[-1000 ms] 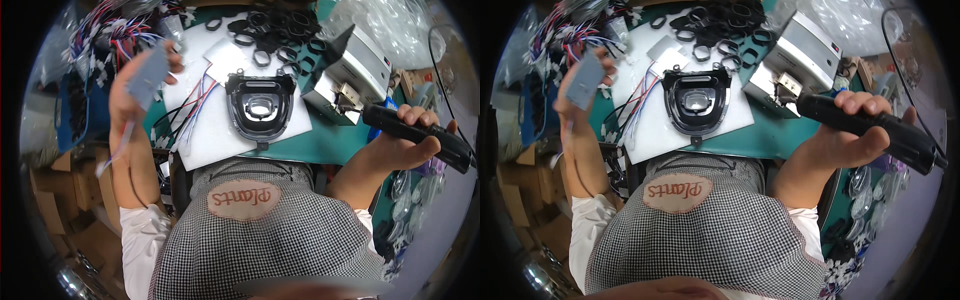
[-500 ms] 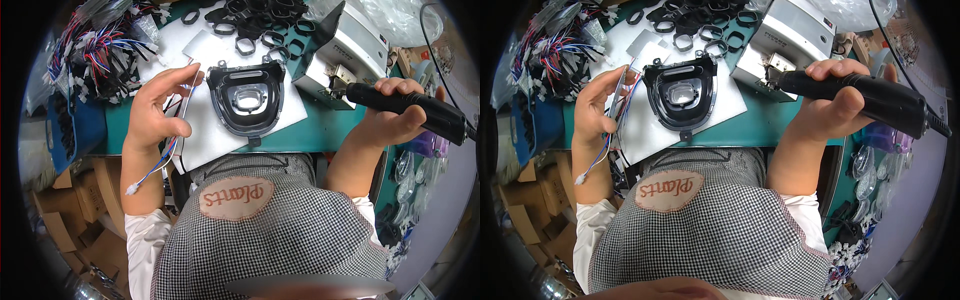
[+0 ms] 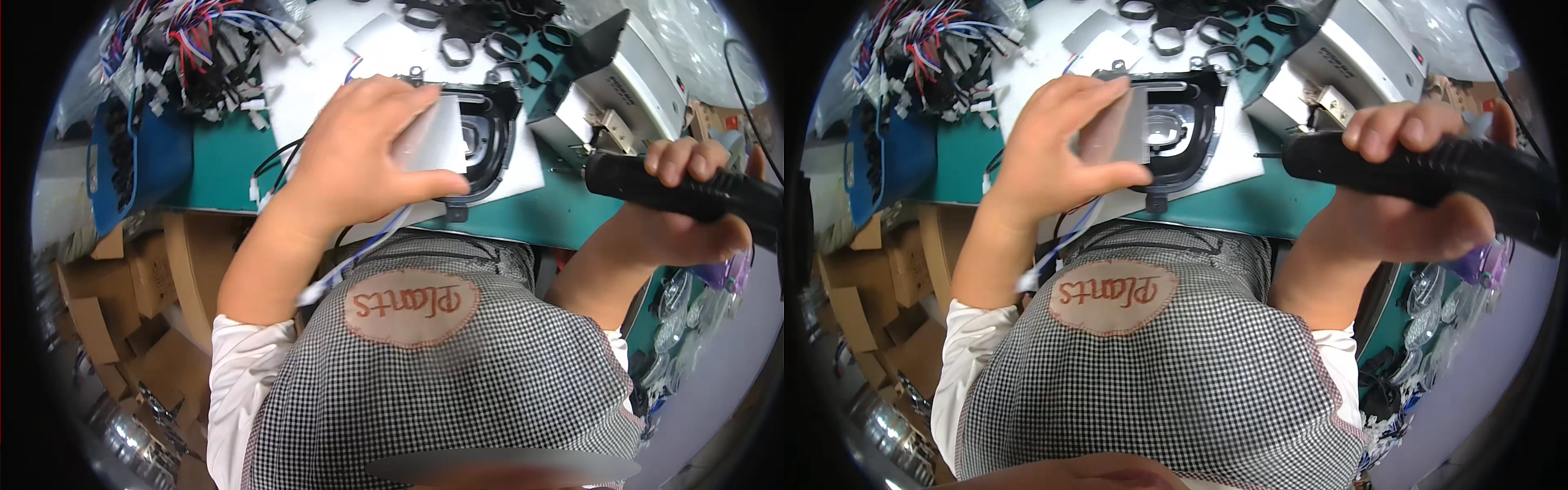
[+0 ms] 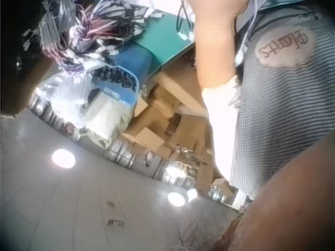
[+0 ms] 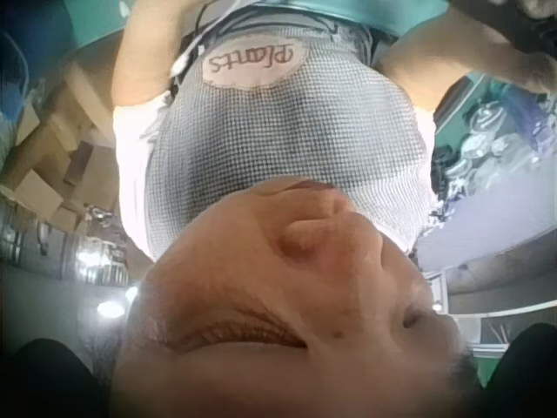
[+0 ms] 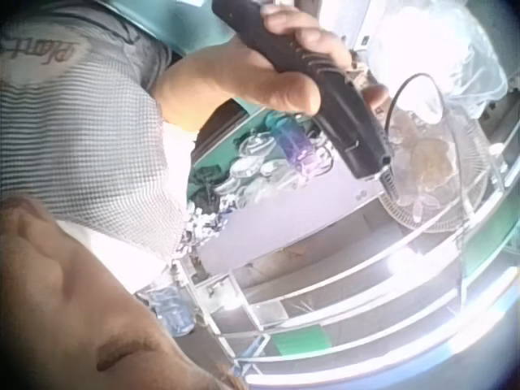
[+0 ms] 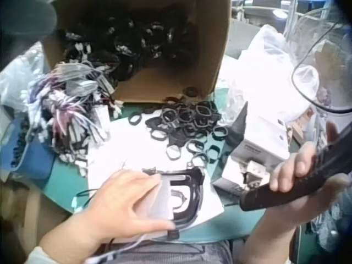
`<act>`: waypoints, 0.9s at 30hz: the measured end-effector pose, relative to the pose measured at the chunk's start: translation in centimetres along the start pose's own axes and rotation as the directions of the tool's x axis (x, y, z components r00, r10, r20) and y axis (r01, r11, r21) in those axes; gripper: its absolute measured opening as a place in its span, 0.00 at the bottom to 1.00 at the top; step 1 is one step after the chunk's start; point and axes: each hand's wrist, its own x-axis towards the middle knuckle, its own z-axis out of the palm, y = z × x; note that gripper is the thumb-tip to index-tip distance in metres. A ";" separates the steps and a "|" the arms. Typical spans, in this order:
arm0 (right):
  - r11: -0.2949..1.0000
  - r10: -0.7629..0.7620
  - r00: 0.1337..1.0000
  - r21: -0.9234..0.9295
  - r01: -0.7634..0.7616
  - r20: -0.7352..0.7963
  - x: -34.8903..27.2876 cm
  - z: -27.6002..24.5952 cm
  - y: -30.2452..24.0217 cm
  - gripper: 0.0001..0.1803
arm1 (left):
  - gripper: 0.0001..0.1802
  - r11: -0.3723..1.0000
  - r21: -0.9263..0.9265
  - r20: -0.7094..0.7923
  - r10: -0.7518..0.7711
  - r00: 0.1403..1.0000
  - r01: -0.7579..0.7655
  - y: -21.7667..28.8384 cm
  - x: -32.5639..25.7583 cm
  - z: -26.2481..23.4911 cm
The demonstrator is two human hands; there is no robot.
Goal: The person assembles plastic housings for electronic components by driving screws into them with an electric screwdriver.
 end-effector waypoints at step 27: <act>0.995 0.006 0.999 -0.103 -0.009 -0.034 -0.3 4.9 4.6 0.45 | 0.38 0.986 0.167 0.008 -0.009 1.000 0.008 0.8 1.7 4.5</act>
